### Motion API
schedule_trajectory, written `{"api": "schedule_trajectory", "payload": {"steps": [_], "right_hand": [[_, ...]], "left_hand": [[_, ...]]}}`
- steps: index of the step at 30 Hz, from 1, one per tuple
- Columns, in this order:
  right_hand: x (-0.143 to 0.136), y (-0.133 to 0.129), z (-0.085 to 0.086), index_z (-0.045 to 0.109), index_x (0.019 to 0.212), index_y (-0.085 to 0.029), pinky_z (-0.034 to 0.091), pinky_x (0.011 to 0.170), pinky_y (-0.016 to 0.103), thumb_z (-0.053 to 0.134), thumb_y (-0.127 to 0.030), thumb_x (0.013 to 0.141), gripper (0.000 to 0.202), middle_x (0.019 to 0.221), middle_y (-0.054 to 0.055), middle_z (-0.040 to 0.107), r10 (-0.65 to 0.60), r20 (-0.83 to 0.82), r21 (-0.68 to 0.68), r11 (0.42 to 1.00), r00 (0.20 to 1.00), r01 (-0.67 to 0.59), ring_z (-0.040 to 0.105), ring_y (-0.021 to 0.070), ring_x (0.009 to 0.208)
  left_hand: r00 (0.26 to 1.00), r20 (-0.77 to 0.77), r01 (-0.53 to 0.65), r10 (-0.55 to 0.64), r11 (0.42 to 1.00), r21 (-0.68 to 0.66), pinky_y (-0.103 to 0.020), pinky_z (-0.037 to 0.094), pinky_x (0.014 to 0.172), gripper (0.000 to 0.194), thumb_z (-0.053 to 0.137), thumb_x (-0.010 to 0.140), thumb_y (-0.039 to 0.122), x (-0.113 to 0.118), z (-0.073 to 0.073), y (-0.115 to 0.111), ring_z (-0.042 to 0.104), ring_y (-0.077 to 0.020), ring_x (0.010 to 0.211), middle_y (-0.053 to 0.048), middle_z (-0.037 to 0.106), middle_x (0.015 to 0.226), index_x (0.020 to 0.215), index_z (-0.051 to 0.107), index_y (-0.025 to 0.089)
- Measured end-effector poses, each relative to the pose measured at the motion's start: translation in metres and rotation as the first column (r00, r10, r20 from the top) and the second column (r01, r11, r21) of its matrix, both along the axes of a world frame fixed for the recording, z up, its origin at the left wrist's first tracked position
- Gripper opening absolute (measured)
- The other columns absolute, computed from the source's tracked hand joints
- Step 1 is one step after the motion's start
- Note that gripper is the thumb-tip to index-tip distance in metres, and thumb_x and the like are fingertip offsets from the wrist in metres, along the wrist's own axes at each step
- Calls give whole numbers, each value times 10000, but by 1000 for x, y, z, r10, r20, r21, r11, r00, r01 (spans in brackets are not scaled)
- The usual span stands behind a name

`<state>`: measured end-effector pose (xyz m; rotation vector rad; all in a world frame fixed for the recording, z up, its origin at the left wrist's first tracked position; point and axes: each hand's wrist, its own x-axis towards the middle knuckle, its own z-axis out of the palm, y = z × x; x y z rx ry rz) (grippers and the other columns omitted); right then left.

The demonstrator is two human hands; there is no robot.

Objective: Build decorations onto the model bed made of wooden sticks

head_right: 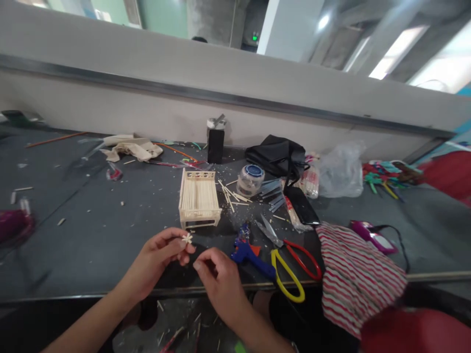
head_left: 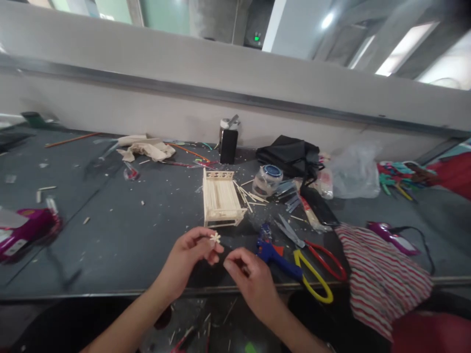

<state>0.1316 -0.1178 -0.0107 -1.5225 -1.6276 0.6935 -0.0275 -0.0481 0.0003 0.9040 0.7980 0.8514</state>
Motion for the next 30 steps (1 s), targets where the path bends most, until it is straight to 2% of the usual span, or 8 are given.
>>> {"api": "schedule_trajectory", "payload": {"steps": [4,8,10,14,16,21,25,30], "right_hand": [[36,0,34,655,914,-233,486,637,200,553,-308,887,130,813,-12,688,-102,-26,-10,995,994,102,641,128,716],[94,34,55,673,907,-222,489,683,229,561,-307,880,143,874,8,704,-306,300,177,948,904,263,643,148,743],[116,62,55,677,910,-207,466,803,245,520,-239,899,160,955,24,702,-231,581,131,973,780,190,642,161,880],[131,108,38,698,909,-198,442,749,256,532,-197,881,168,944,55,692,-109,694,0,988,712,151,639,187,884],[130,120,27,695,882,-187,428,704,261,543,-197,868,153,927,73,678,-75,719,-39,988,691,148,632,201,866],[134,130,11,652,803,-171,408,672,256,539,-189,853,125,838,60,653,-26,721,-100,985,692,142,615,188,795],[135,122,25,641,758,-181,418,706,243,565,-191,844,115,797,29,648,44,692,-138,988,721,73,613,163,768],[79,80,43,672,865,-228,433,789,217,539,-245,902,138,907,-9,678,145,575,-94,989,805,-111,630,125,848]], "left_hand": [[983,-177,-12,37,990,142,-205,461,623,210,633,813,290,-4,-6,4,570,-92,598,-26,698,724,963,592,148],[910,-404,69,92,928,367,-220,467,612,235,542,867,333,-6,-14,2,607,-126,661,-13,681,742,1042,584,182],[839,-520,155,159,847,509,-226,464,618,233,500,886,312,-6,-17,-1,622,-133,680,-3,675,754,1078,580,207],[698,-638,314,325,662,680,-245,468,633,253,452,875,229,-9,-19,-4,647,-154,736,-20,693,856,1091,583,218],[634,-677,374,375,617,692,-262,468,640,268,441,856,200,-13,-18,-5,651,-173,759,-37,695,873,1085,580,199],[479,-821,484,310,687,542,-260,417,567,250,426,839,178,-21,-9,1,626,-179,639,-8,659,690,1039,575,181],[390,-891,531,231,734,423,-261,386,566,247,413,842,168,-28,-1,8,626,-183,649,-16,670,721,1021,582,188],[338,-925,567,175,746,349,-264,376,593,233,428,850,172,-34,4,15,615,-180,687,-40,677,808,1001,605,188]]}}
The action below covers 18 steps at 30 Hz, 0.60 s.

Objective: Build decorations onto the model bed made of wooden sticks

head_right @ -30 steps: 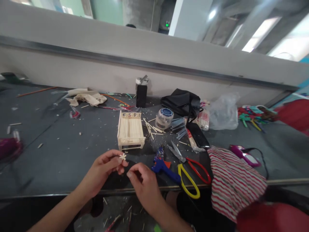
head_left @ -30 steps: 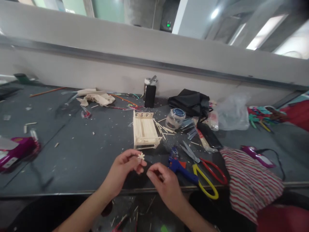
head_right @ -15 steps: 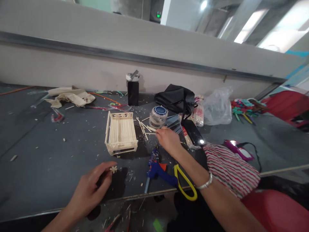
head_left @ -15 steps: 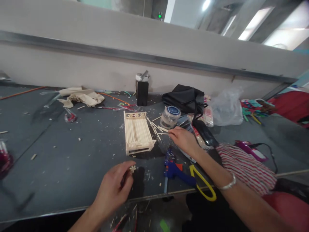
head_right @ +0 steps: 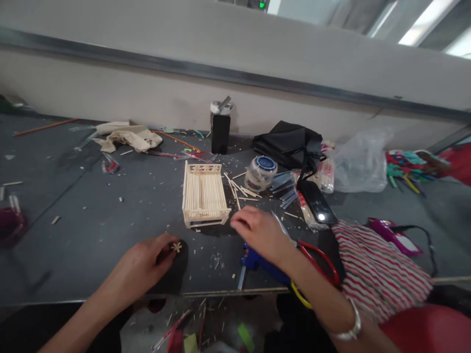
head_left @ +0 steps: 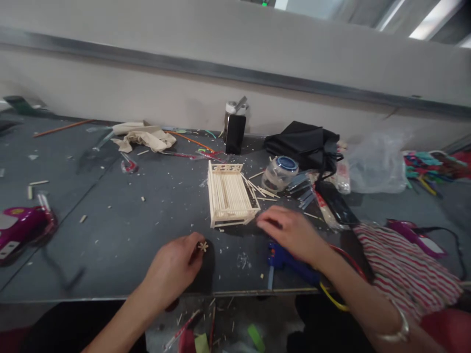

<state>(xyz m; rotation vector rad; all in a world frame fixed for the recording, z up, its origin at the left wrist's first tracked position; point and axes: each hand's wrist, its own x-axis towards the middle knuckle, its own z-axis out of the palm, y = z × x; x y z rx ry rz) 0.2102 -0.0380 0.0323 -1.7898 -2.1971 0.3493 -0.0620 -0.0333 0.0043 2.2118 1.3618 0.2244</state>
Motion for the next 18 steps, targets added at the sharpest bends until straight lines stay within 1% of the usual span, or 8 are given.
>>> {"api": "schedule_trajectory", "payload": {"steps": [2,3,5,7,11,13,15,18], "right_hand": [[-32,-15,-5,679,935,-234,445,773,220,522,-242,917,158,923,-5,689,88,-68,30,996,994,-86,642,129,853],[-46,-19,-10,675,970,-224,449,756,230,504,-243,927,178,921,9,692,96,-44,71,993,994,-93,647,142,855],[-68,-21,-21,664,1042,-212,450,689,245,472,-244,942,219,921,34,698,87,58,109,990,994,-93,657,159,808],[-82,-16,-30,657,1071,-202,435,632,252,460,-237,946,235,902,50,699,57,172,118,990,983,-78,659,169,763],[-90,-8,-38,664,1019,-191,406,601,254,473,-206,935,209,853,60,686,22,304,128,990,953,-64,649,186,764],[-90,-10,-39,665,988,-191,401,611,254,461,-197,937,211,854,66,679,22,311,161,984,950,-75,640,187,781],[-89,-14,-42,662,982,-191,402,634,253,443,-192,941,222,873,72,675,26,292,203,975,956,-89,630,184,805],[-89,-18,-47,659,973,-191,399,649,258,442,-196,938,220,888,82,674,-3,266,240,969,964,-63,619,187,811]], "left_hand": [[1000,28,9,-9,1000,-10,-262,383,612,243,443,844,167,-1,2,2,605,-173,698,-39,671,826,1017,612,190],[999,50,4,-3,1000,-17,-261,386,615,253,451,841,166,-2,4,2,600,-171,703,-36,665,823,1035,611,191],[996,85,-17,19,999,-31,-256,389,612,277,477,820,158,-3,6,4,589,-168,703,-28,651,801,1062,608,189],[994,108,-23,26,999,-32,-251,394,615,301,501,783,129,-4,7,4,579,-162,707,-24,640,801,1058,611,186],[988,148,46,-46,999,5,-246,407,638,281,496,749,86,-6,5,4,566,-151,735,-23,619,833,972,633,187],[984,166,65,-67,998,18,-245,410,634,258,483,761,90,-6,4,4,562,-148,736,-25,608,838,942,639,189],[981,187,57,-60,998,21,-247,416,633,276,482,765,88,-6,3,3,563,-149,739,-29,606,855,968,639,191],[976,213,42,-45,999,17,-256,428,642,303,505,754,77,-6,2,3,571,-157,751,-29,610,858,997,641,195]]}}
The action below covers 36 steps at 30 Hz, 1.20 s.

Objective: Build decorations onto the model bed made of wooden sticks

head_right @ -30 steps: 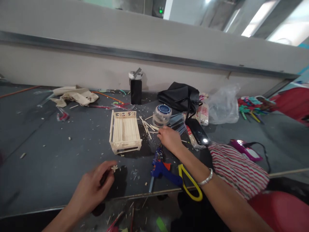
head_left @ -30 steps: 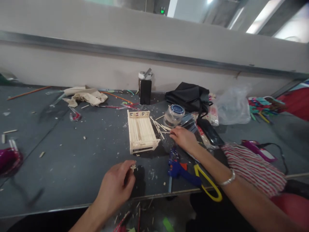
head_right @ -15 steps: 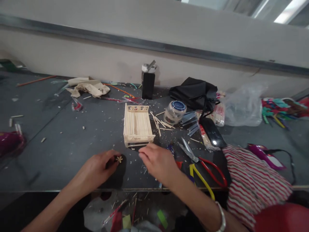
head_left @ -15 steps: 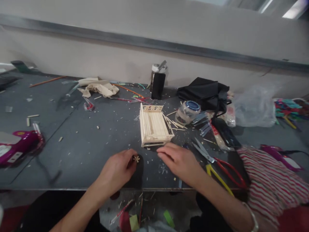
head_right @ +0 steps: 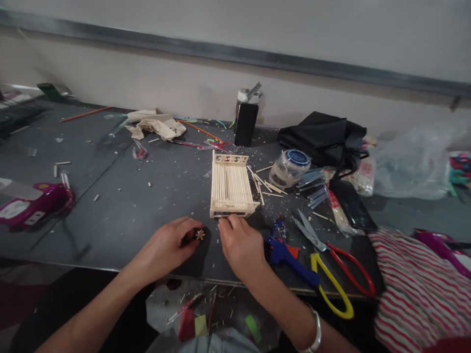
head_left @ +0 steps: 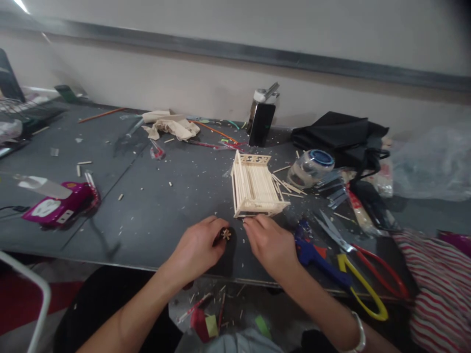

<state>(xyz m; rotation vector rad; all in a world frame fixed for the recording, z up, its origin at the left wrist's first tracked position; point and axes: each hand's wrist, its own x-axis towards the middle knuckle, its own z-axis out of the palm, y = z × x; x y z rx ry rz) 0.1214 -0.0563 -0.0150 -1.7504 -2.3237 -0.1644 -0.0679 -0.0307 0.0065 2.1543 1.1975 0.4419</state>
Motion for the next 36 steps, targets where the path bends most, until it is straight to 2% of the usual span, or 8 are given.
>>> {"api": "schedule_trajectory", "payload": {"steps": [6,9,13,16,19,23,30,36], "right_hand": [[-1,5,-2,638,821,-190,366,599,260,456,-206,921,208,812,64,662,-65,-71,-73,996,995,60,614,179,730],[0,3,2,620,782,-196,377,603,251,505,-211,889,157,770,35,653,-81,-206,-151,987,975,50,612,164,693],[1,-7,7,616,833,-206,411,639,246,496,-236,900,140,781,17,660,-88,-447,-217,976,890,-12,612,154,698],[1,-16,11,609,860,-201,433,656,247,477,-271,916,160,778,19,668,-120,-578,-228,974,807,-19,619,157,715],[0,-21,14,602,845,-207,440,624,241,471,-324,923,192,746,11,667,-175,-658,-258,966,732,-1,615,150,670],[-1,-24,17,589,827,-207,420,534,223,460,-372,929,233,651,-14,620,-241,-740,-316,949,628,-9,553,119,538],[-5,-29,24,582,880,-198,419,509,207,476,-375,922,210,627,-27,584,-255,-816,-328,943,519,-53,533,101,519],[-7,-25,22,616,858,-199,465,548,221,529,-323,877,153,697,7,657,-258,-779,-328,945,571,-20,596,128,585]], "left_hand": [[998,59,-16,17,1000,-26,-244,435,651,210,527,775,84,0,1,2,584,-146,762,-25,596,877,867,678,198],[996,82,-20,23,999,-29,-232,434,655,229,522,760,63,0,1,1,585,-144,775,-23,602,874,848,683,200],[990,138,-22,28,999,-45,-237,437,661,277,511,718,20,1,-2,0,580,-142,754,-15,625,818,864,679,187],[945,302,-88,122,988,-124,-242,454,676,297,536,737,60,2,-5,0,583,-134,745,-15,646,823,963,678,189],[828,479,-106,293,919,-380,-238,467,628,256,616,739,154,4,-4,1,572,-114,664,-6,636,756,987,678,164],[673,575,41,465,753,-657,-245,502,610,258,706,699,213,6,0,0,580,-100,608,-3,643,708,941,677,129],[576,641,222,507,657,-720,-246,542,629,256,739,706,189,9,-6,-5,659,-135,700,-34,681,782,941,664,124],[557,640,263,530,618,-741,-244,539,645,248,737,710,180,11,-6,-6,668,-141,724,-46,692,798,942,673,120]]}}
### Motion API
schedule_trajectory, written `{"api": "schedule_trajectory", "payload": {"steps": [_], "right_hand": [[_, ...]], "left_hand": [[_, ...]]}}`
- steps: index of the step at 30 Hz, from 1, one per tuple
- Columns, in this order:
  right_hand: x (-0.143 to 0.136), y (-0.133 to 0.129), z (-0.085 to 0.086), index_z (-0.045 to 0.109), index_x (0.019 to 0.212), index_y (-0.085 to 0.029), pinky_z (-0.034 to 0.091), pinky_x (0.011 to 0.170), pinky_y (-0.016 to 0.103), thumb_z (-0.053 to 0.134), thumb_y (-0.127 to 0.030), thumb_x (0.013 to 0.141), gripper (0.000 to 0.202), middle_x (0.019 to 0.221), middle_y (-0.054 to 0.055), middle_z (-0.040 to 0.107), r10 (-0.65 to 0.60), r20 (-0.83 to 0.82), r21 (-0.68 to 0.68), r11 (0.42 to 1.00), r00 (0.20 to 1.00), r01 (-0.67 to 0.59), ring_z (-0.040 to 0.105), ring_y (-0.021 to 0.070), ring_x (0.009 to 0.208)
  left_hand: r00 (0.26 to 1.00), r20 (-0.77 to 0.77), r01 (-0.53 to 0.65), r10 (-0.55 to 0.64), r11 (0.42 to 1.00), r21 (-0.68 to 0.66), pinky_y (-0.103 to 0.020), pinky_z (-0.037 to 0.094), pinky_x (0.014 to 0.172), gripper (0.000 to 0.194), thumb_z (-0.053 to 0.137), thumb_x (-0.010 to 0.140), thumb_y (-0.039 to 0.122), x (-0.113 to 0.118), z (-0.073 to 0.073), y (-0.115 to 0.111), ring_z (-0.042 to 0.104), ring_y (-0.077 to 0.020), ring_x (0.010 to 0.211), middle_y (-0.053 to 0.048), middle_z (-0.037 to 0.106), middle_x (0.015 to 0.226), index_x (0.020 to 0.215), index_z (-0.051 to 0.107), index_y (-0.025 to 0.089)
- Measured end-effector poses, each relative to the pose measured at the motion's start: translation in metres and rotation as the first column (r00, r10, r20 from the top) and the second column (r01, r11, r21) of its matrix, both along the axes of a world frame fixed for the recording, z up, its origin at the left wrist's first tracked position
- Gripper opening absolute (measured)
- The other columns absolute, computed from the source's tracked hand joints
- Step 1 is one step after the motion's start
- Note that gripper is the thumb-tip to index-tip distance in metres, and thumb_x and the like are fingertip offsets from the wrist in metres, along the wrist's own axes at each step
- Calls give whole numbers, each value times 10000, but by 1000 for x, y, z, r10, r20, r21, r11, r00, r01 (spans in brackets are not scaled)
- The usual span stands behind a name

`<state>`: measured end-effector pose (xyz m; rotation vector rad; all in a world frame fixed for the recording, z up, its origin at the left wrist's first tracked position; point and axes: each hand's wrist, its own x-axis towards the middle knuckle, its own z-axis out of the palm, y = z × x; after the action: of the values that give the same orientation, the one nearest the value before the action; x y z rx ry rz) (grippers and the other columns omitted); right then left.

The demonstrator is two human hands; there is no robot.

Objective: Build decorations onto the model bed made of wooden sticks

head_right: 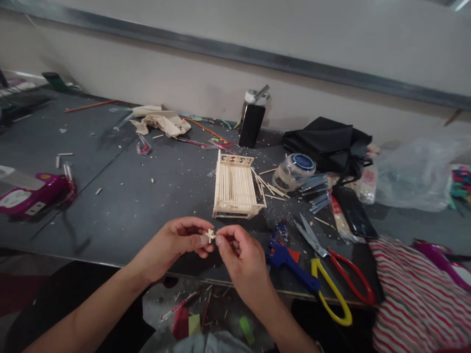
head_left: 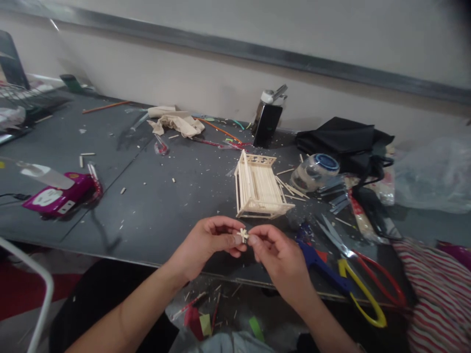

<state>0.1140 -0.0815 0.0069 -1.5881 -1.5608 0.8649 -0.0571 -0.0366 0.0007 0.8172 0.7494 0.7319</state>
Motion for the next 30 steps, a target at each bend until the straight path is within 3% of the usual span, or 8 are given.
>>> {"api": "schedule_trajectory", "payload": {"steps": [5,11,19,27,30], "right_hand": [[5,5,-7,646,842,-209,495,634,257,559,-211,812,92,764,9,696,9,203,26,1000,979,-15,632,149,654],[1,2,3,678,921,-207,521,658,252,571,-284,843,154,835,27,731,102,-73,-77,991,992,-107,674,162,731],[-1,-2,12,689,796,-215,449,575,208,584,-271,852,131,735,-14,704,95,16,-70,993,995,-94,625,131,662],[-10,-10,3,620,737,-197,377,567,231,529,-195,875,166,688,0,596,27,255,143,988,967,-65,518,121,610],[-13,-11,3,614,754,-193,376,589,241,509,-188,884,167,710,11,595,19,256,187,980,967,-69,523,126,642]], "left_hand": [[999,-42,-16,16,1000,13,-253,535,640,217,735,698,191,-1,3,0,662,-146,715,-40,681,775,891,664,121],[997,-70,-13,19,997,79,-237,494,622,185,727,701,210,2,5,-3,619,-121,678,-23,656,718,846,651,123],[987,-154,55,-39,993,102,-236,488,601,200,724,717,265,2,4,-5,600,-109,615,-9,644,657,829,644,118],[967,-253,24,37,972,233,-223,469,602,145,670,756,263,3,3,-8,567,-103,629,-10,626,679,790,659,122],[969,-241,4,53,973,229,-219,464,619,127,675,757,251,2,6,-8,564,-104,640,-4,625,673,784,662,128]]}}
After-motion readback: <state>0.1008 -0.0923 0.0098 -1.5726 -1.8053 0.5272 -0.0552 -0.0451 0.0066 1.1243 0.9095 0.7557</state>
